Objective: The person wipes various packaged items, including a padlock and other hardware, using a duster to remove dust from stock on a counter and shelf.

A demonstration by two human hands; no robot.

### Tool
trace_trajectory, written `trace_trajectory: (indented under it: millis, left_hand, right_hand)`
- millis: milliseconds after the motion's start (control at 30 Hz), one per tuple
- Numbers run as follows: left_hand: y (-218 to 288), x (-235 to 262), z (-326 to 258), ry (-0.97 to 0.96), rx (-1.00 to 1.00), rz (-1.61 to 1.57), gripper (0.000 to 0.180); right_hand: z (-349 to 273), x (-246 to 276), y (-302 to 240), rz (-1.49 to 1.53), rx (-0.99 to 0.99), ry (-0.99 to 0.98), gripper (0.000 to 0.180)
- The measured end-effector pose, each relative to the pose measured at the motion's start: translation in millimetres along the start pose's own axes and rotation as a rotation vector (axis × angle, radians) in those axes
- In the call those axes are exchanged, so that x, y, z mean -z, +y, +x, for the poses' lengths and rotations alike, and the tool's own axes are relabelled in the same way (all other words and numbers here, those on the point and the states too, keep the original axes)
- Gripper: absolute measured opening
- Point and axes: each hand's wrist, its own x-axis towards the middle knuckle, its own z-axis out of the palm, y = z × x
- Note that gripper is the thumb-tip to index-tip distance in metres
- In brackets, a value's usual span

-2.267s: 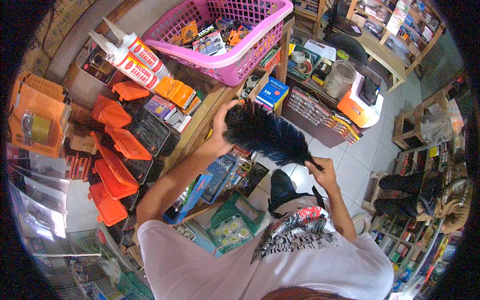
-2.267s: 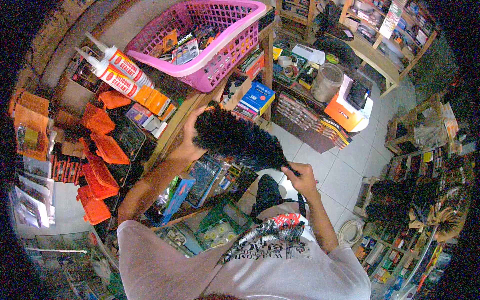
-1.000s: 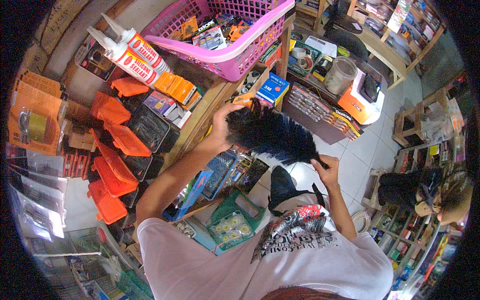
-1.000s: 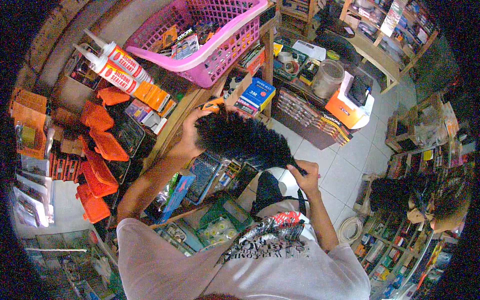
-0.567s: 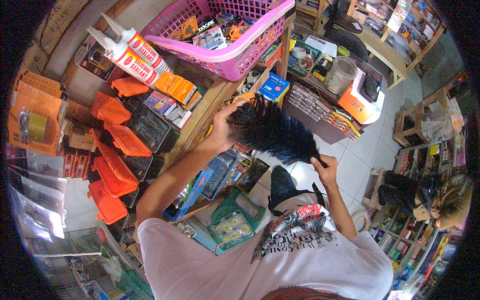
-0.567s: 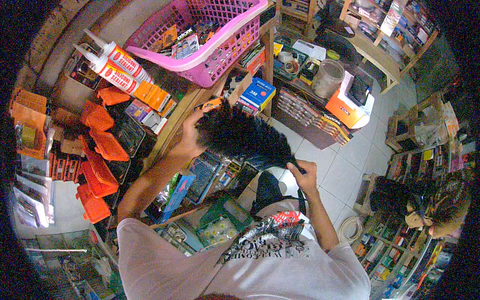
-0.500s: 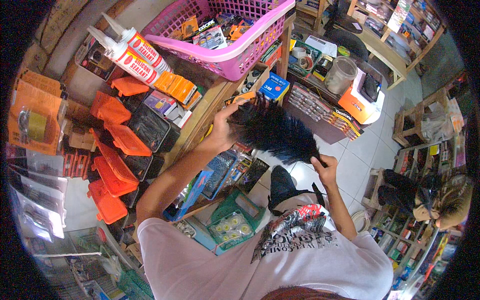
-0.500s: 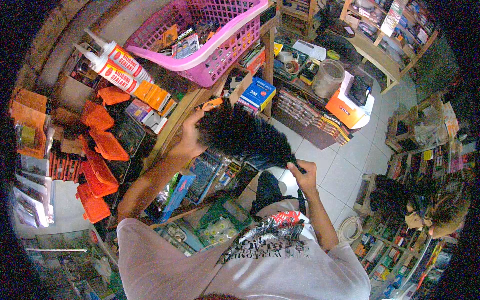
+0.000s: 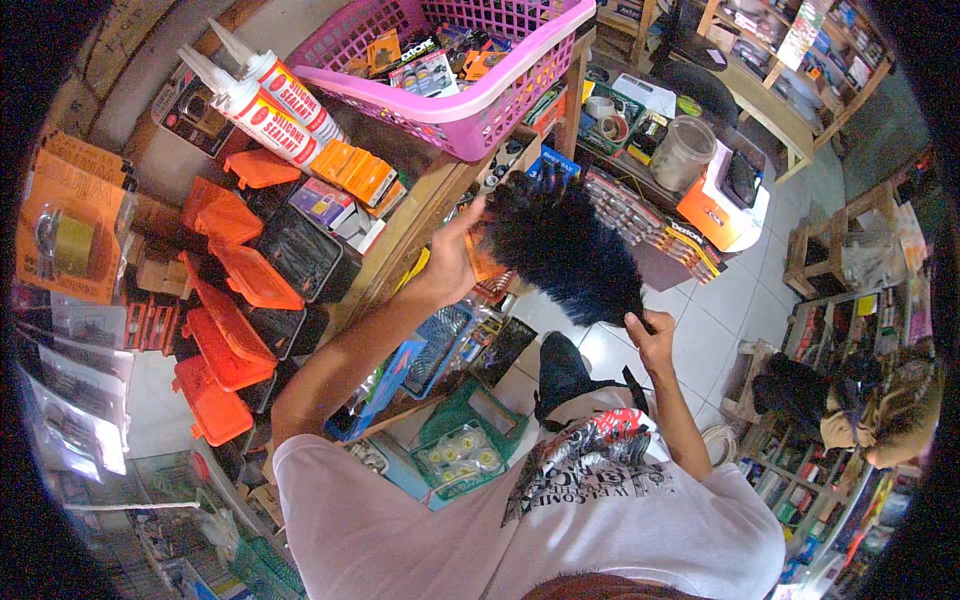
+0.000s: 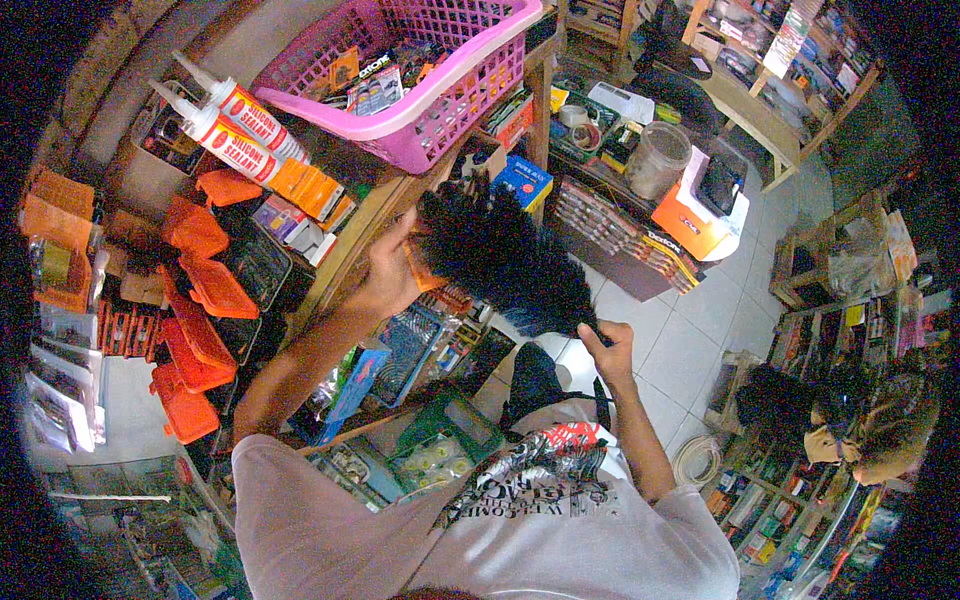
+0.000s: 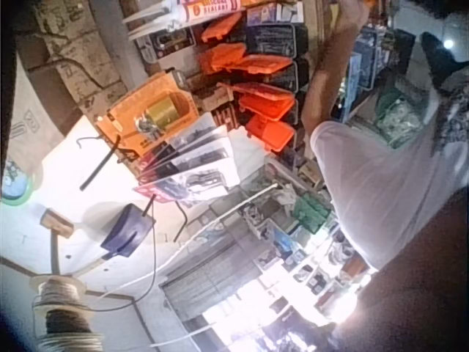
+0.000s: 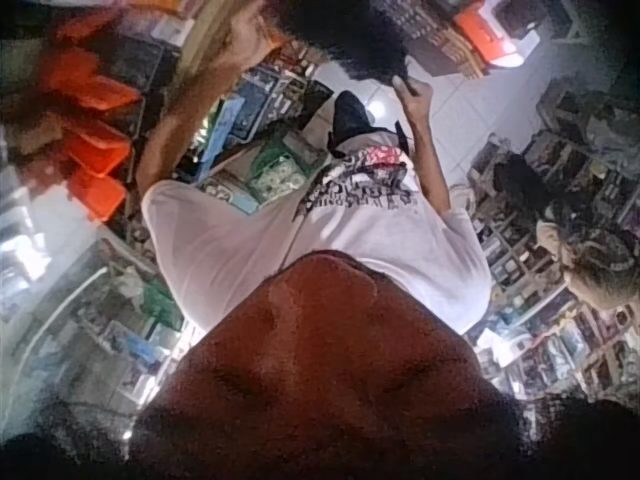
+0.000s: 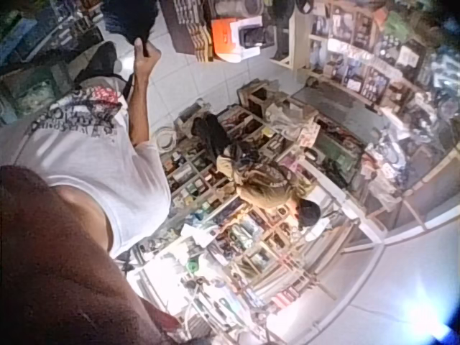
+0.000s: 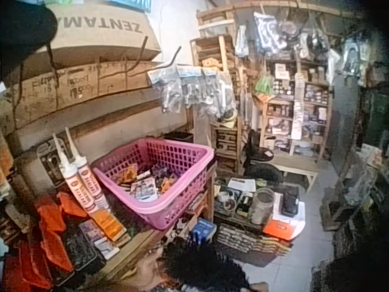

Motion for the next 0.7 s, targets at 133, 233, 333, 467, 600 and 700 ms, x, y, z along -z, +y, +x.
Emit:
trace_trajectory:
  millis: [133,233,333,467,600,700]
  left_hand:
    - [4.5,-9.0,0.6,-0.029,-0.034,-0.096,0.052]
    - [4.8,-10.4,-1.9,-0.032,-0.016,-0.039,0.053]
    - [1.2,-3.7,-2.8,-0.009,-0.007,0.006,0.052]
    - [1.7,-3.1,-5.2,-0.025,0.07,0.027,0.049]
    - [-1.9,8.1,-6.0,-0.063,-0.007,0.089,0.046]
    - [-1.2,17.8,-7.2,-0.14,0.029,0.108,0.049]
  right_hand:
    - [-1.0,-0.7,-2.6,0.002,-0.001,0.012,0.045]
    - [-0.2,0.1,-2.8,-0.015,0.037,0.001,0.046]
    - [0.4,-1.0,-2.5,0.011,0.031,0.005,0.047]
    - [1.6,-1.0,-4.2,-0.024,0.085,0.02,0.046]
    - [4.0,-2.8,-11.8,-0.07,0.132,0.011,0.044]
    - [3.9,-3.4,-11.2,-0.054,0.141,-0.006,0.043]
